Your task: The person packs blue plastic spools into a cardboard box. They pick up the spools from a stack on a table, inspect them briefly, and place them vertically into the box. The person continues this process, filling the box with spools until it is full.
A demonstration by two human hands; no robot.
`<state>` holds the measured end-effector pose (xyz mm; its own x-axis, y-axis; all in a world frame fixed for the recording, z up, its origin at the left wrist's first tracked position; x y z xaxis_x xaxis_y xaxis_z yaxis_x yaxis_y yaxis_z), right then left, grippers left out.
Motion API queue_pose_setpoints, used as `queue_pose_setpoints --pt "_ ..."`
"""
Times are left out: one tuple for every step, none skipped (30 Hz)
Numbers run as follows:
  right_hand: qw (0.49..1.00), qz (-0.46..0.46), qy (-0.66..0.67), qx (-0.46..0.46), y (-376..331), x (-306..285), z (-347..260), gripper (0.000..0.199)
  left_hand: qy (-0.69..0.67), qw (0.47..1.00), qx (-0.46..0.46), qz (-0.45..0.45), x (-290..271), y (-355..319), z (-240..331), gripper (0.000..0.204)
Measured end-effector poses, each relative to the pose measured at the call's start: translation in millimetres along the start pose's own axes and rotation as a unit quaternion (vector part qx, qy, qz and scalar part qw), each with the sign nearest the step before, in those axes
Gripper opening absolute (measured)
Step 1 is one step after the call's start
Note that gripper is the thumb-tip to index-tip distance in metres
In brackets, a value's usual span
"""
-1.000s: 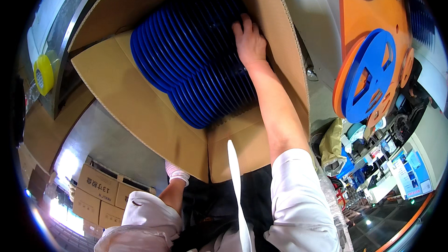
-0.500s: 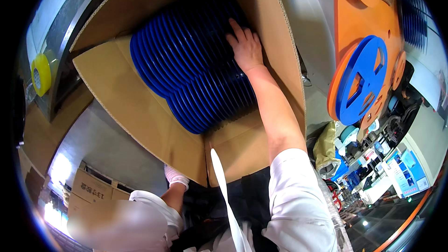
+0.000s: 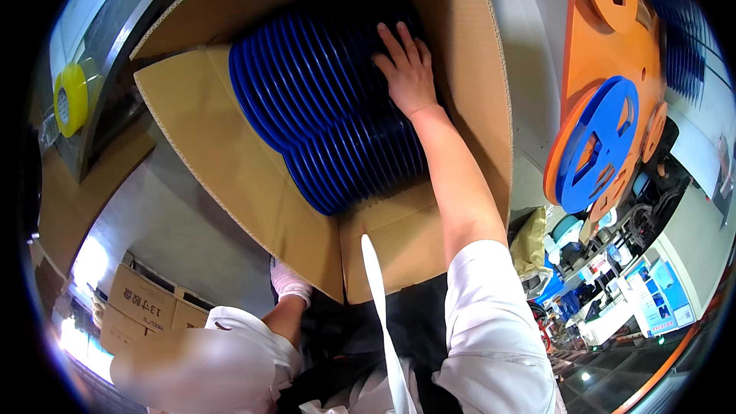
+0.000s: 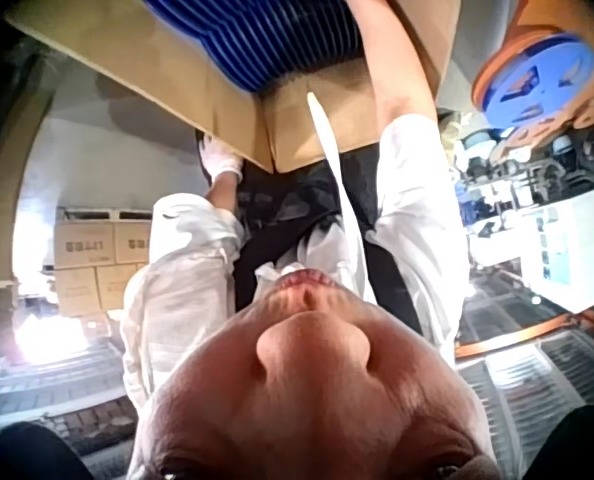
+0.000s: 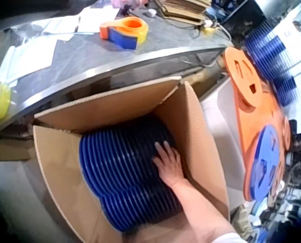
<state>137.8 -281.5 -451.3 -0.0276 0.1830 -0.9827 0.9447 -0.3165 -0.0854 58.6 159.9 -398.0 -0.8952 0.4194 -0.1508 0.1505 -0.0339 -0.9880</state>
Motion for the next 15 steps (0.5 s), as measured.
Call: queue_pose_setpoints --pt "1.000 -0.006 -0.001 -0.007 -0.2 0.1 0.2 0.012 0.001 1.000 -0.001 -0.009 -2.1 1.9 0.0 0.061" --pt "1.000 -0.015 0.002 -0.001 1.8 -0.5 0.6 0.012 -0.002 1.000 -0.005 -0.016 -1.3 1.6 0.0 0.061" --pt "1.000 -0.023 0.004 0.007 3.5 -1.6 1.5 0.012 0.007 1.000 -0.001 -0.020 1.6 2.3 -0.2 0.061" --pt "0.999 -0.032 0.009 0.011 8.1 -3.7 -0.4 0.012 0.013 1.000 -0.001 -0.024 5.3 1.2 -2.0 0.061" --pt "0.999 -0.036 0.017 0.018 12.1 -6.2 -3.5 0.012 0.020 0.999 -0.001 -0.028 9.3 0.4 -3.8 0.061" --pt "0.999 -0.040 0.025 0.025 15.5 -8.6 -8.2 0.012 0.024 1.000 -0.001 -0.017 12.6 -0.6 -5.9 0.060" --pt "0.998 -0.045 0.029 0.035 16.9 -11.3 -10.3 0.013 0.031 0.999 0.003 -0.006 13.9 -0.3 -6.5 0.060" --pt "0.997 -0.055 0.033 0.036 17.7 -11.9 -12.7 0.013 0.038 0.999 0.007 0.005 14.8 -0.6 -6.6 0.060" --pt "0.997 -0.065 0.037 0.037 18.6 -11.8 -15.3 0.014 0.029 1.000 0.003 0.002 17.5 -1.5 -8.2 0.060" --pt "0.996 -0.074 0.038 0.043 18.0 -11.1 -15.0 0.015 0.025 1.000 0.004 -0.001 13.7 -1.3 -8.0 0.060" --pt "0.996 -0.075 0.021 0.036 17.5 -9.8 -15.0 0.015 0.021 1.000 0.004 -0.004 10.7 -0.9 -7.7 0.060" --pt "0.997 -0.076 0.004 0.029 16.9 -7.0 -13.6 0.015 0.026 1.000 0.008 -0.007 9.1 0.1 -6.5 0.060" --pt "0.997 -0.078 -0.013 0.022 16.0 -4.8 -12.7 0.016 0.032 0.999 0.012 -0.010 7.7 1.4 -4.9 0.060" --pt "0.996 -0.081 -0.022 0.019 14.8 -3.5 -12.0 0.015 0.039 0.999 0.017 -0.014 6.5 2.9 -3.3 0.060" --pt "0.996 -0.085 -0.028 0.014 14.7 -0.9 -14.7 0.014 0.037 0.999 0.015 -0.015 6.1 1.7 -3.3 0.060"
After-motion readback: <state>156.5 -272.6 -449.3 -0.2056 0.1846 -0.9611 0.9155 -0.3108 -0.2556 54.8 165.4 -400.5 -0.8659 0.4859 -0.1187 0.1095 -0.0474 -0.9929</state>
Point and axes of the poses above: each hand's wrist, its own y-axis towards the middle knuckle, its own x-axis out of the palm, z = x × y, the point moved 8 cm from there along y, towards the middle knuckle, and after that the axes turned 8 degrees about -z, right-handed, at the moved point
